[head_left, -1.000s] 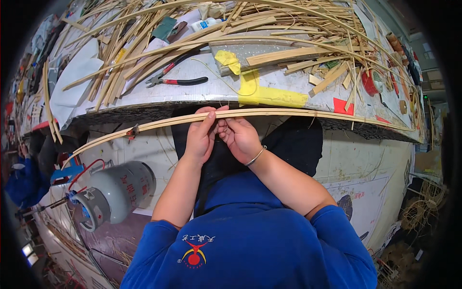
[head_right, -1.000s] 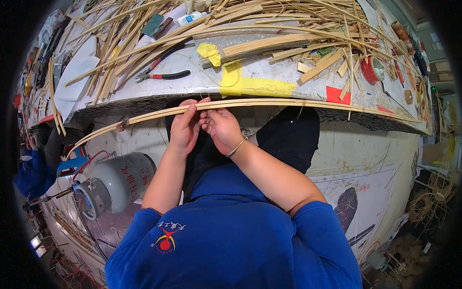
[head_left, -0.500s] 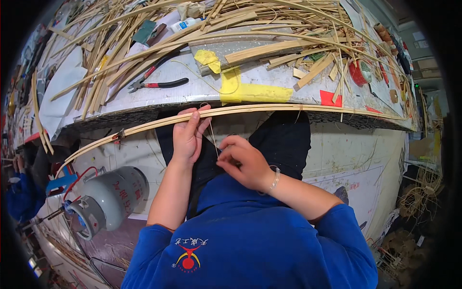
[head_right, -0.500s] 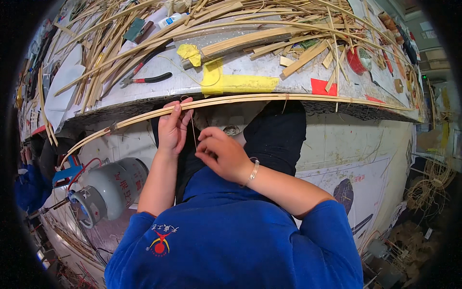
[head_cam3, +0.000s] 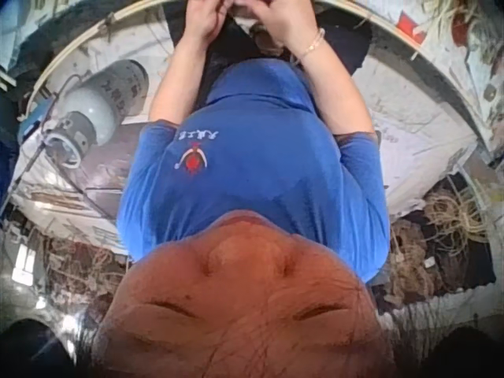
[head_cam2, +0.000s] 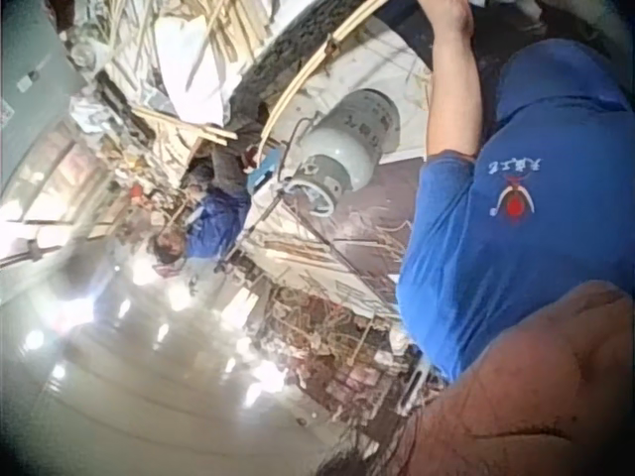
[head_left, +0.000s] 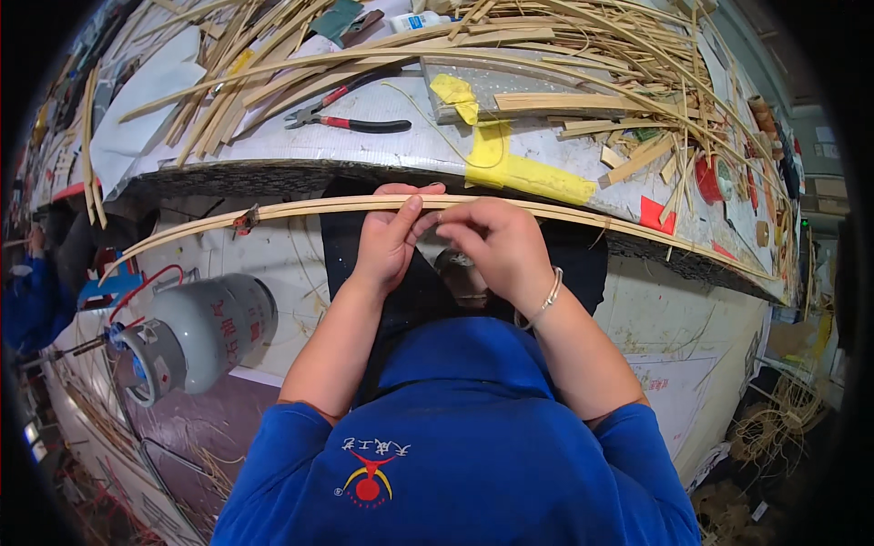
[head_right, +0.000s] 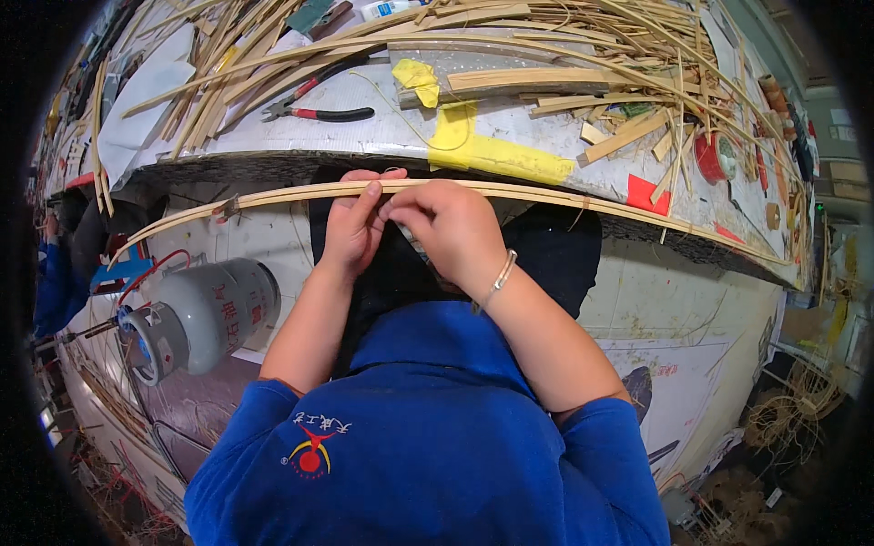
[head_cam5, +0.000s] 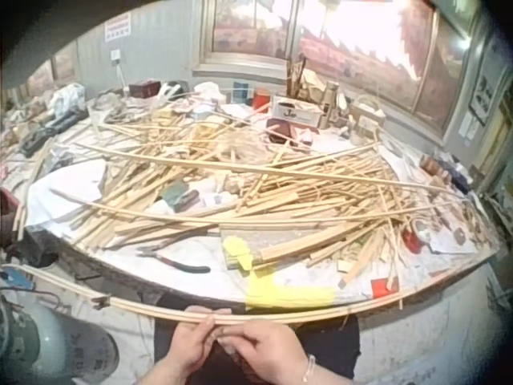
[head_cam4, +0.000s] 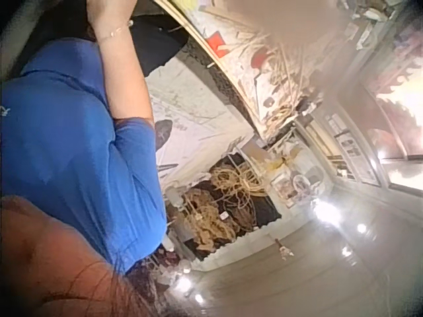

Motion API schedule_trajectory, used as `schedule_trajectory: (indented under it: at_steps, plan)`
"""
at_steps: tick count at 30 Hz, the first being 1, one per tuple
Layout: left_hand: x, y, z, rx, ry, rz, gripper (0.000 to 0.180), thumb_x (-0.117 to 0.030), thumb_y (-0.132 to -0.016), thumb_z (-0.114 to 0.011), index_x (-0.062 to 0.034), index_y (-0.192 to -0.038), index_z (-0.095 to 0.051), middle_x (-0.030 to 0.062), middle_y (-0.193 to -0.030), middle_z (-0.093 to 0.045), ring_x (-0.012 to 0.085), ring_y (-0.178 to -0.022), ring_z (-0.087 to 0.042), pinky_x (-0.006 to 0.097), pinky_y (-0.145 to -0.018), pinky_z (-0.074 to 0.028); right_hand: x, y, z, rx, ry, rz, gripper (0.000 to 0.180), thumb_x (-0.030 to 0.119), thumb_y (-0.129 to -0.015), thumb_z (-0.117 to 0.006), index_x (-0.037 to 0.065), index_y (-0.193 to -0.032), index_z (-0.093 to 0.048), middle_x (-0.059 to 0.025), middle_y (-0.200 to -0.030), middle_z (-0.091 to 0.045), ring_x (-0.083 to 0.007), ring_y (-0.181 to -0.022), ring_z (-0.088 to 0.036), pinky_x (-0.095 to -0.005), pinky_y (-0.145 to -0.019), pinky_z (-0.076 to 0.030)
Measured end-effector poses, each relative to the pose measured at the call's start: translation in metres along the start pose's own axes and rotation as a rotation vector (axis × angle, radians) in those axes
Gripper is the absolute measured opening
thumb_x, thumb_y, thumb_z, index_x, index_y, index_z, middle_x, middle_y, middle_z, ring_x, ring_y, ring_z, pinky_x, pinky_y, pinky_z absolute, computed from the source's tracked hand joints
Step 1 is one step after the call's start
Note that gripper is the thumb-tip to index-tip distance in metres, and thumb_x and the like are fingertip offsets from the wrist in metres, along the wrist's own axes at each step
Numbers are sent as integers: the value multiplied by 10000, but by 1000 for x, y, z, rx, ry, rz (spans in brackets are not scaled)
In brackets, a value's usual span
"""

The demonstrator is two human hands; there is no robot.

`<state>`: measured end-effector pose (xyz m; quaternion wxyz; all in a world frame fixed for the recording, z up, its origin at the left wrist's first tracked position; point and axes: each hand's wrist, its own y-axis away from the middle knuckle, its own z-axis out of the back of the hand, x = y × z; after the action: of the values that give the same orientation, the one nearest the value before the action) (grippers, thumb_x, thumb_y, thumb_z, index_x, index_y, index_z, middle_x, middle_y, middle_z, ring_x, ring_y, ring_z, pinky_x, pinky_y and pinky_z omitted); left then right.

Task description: Assembling a decorative bamboo structure by tying strips together and applying adhesive.

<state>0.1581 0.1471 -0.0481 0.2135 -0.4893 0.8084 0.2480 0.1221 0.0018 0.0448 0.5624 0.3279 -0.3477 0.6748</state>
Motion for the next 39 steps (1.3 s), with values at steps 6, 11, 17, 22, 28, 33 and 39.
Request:
schedule_trajectory:
  at_steps: [6, 11, 17, 22, 28, 33, 39]
  plan:
    - [1, 3, -1, 14, -13, -11, 126, -72, -904, -471, -64, -1023, -433, 165, -1095, -549, 224, -1034, -545, 325, -863, -479, -8, -32, -10, -25, 70, -308, 290, 100, -718, -664, 24, -973, -550, -128, -723, -624, -278, -675, -616, -345, -607, -481]
    - [4, 7, 4, 12, -52, -32, 152, -97, -900, -492, -71, -1034, -425, 94, -1016, -551, 185, -969, -562, 310, -847, -472, -7, -46, -11, 76, 43, -336, 208, 66, -753, -636, -10, -940, -589, -106, -708, -618, -189, -629, -595, -283, -573, -471]
    - [6, 8, 4, -3, -51, -4, 156, -100, -898, -498, -68, -1035, -431, 91, -1014, -551, 184, -960, -562, 294, -826, -468, -14, -33, -15, -21, -486, -397, 109, 37, -786, -612, -4, -886, -601, -40, -723, -604, -106, -642, -567, -244, -581, -465]
    - [7, 7, 3, -46, -39, -22, 140, -88, -897, -496, -52, -1024, -452, 107, -995, -564, 188, -938, -565, 305, -837, -471, -9, -9, -19, -130, -658, -22, 62, -23, -832, -543, -6, -891, -548, -133, -1071, -521, -152, -881, -549, -259, -775, -463]
    - [-2, 9, -5, -87, -66, -12, 130, -92, -898, -492, -55, -1020, -467, 203, -1130, -541, 217, -1017, -554, 320, -871, -467, 9, 39, -24, -93, -736, 340, 90, 20, -877, -492, 51, -950, -450, -132, -906, -555, -185, -838, -546, -289, -749, -445]
    - [0, 9, -7, -116, -117, -1, 146, -125, -893, -517, -52, -1016, -490, 104, -997, -580, 177, -927, -575, 305, -843, -477, 0, 59, -28, -183, -1102, -446, 190, 124, -871, -553, 57, -958, -398, -69, -859, -538, -107, -606, -541, -211, -540, -436]
    - [-5, 11, -8, -188, -143, 66, 161, -141, -870, -561, -50, -997, -518, 75, -938, -590, 160, -879, -585, 287, -788, -492, -10, 43, -31, -50, -1058, -759, 250, 165, -851, -585, 27, -1037, -488, -48, -776, -568, -94, -545, -525, -209, -490, -416]
